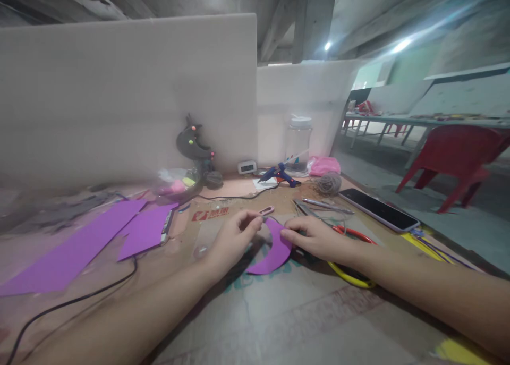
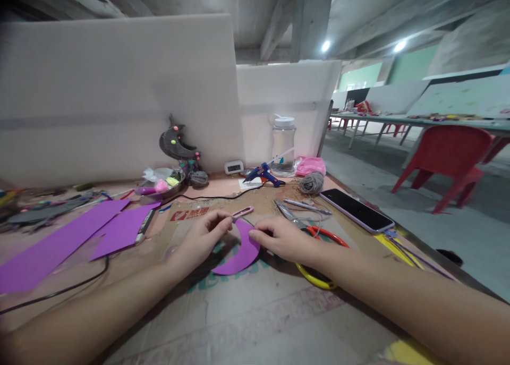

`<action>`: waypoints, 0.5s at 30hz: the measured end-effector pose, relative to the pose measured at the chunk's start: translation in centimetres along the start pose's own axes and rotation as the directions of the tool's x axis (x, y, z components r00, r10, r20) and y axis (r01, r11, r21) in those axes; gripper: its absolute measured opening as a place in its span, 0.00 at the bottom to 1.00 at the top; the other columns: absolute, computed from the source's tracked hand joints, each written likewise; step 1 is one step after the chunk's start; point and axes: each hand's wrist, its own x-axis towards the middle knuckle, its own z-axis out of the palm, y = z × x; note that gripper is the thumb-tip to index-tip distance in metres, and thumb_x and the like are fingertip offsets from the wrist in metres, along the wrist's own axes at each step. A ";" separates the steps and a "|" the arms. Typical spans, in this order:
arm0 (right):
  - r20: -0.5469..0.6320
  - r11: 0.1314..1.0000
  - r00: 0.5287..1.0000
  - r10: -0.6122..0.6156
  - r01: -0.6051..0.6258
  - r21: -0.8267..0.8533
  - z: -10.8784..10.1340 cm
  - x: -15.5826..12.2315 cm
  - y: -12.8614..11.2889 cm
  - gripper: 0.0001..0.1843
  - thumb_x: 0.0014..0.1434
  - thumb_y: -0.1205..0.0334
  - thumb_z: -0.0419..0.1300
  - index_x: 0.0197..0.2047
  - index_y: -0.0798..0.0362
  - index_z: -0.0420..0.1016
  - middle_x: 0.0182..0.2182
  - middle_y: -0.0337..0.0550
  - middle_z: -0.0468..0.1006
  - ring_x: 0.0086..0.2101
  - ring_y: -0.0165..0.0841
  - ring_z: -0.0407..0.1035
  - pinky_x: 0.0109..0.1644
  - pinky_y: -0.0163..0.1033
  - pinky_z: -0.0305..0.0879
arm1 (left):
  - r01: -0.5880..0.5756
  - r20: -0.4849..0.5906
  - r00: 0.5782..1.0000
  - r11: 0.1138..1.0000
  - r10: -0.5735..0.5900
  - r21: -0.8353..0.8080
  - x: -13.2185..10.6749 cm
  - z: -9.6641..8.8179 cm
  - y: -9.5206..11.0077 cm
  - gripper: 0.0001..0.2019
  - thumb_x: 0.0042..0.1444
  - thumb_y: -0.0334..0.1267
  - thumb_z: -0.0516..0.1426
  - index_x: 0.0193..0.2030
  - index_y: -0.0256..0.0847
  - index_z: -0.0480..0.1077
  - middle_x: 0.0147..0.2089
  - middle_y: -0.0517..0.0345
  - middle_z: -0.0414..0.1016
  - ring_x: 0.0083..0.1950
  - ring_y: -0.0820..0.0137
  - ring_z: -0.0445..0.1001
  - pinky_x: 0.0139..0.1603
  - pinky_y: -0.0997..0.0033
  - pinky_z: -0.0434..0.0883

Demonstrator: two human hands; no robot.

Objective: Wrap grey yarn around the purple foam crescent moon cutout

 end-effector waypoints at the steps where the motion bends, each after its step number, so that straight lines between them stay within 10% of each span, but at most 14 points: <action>1: -0.034 1.000 0.999 0.003 -0.003 0.002 0.0 0.0 0.0 0.21 0.66 0.50 0.49 0.26 0.53 0.64 0.21 0.36 0.66 0.25 0.28 0.61 0.32 0.34 0.57 | 0.004 0.001 1.000 1.000 -0.004 -0.004 0.0 0.0 0.0 0.12 0.60 0.46 0.56 0.39 0.37 0.70 0.33 0.60 0.72 0.34 0.71 0.72 0.36 0.74 0.67; 6: -0.289 0.982 0.953 0.087 -0.034 0.184 0.0 0.1 0.7 0.14 0.64 0.50 0.54 0.42 0.53 0.66 0.32 0.40 0.71 0.27 0.27 0.63 0.31 0.34 0.61 | 0.030 0.046 0.998 1.000 -0.029 -0.003 0.0 0.1 0.2 0.11 0.60 0.45 0.56 0.37 0.37 0.69 0.30 0.60 0.71 0.32 0.71 0.70 0.34 0.74 0.66; 11: -0.175 0.907 0.984 0.039 0.039 0.419 0.2 0.2 1.2 0.25 0.63 0.52 0.56 0.61 0.49 0.59 0.57 0.50 0.68 0.30 0.26 0.67 0.33 0.35 0.67 | -0.011 0.122 0.993 0.998 0.004 0.057 -0.2 0.0 0.2 0.10 0.61 0.44 0.55 0.38 0.38 0.71 0.33 0.59 0.73 0.35 0.71 0.71 0.37 0.74 0.65; 15: -0.068 0.877 0.997 0.032 0.004 0.480 0.5 0.2 1.5 0.23 0.65 0.52 0.56 0.60 0.51 0.64 0.39 0.42 0.75 0.31 0.27 0.66 0.34 0.34 0.65 | 0.007 0.147 0.989 0.997 -0.019 0.080 -0.3 0.1 0.2 0.11 0.62 0.44 0.54 0.38 0.38 0.70 0.34 0.58 0.74 0.34 0.71 0.70 0.37 0.73 0.65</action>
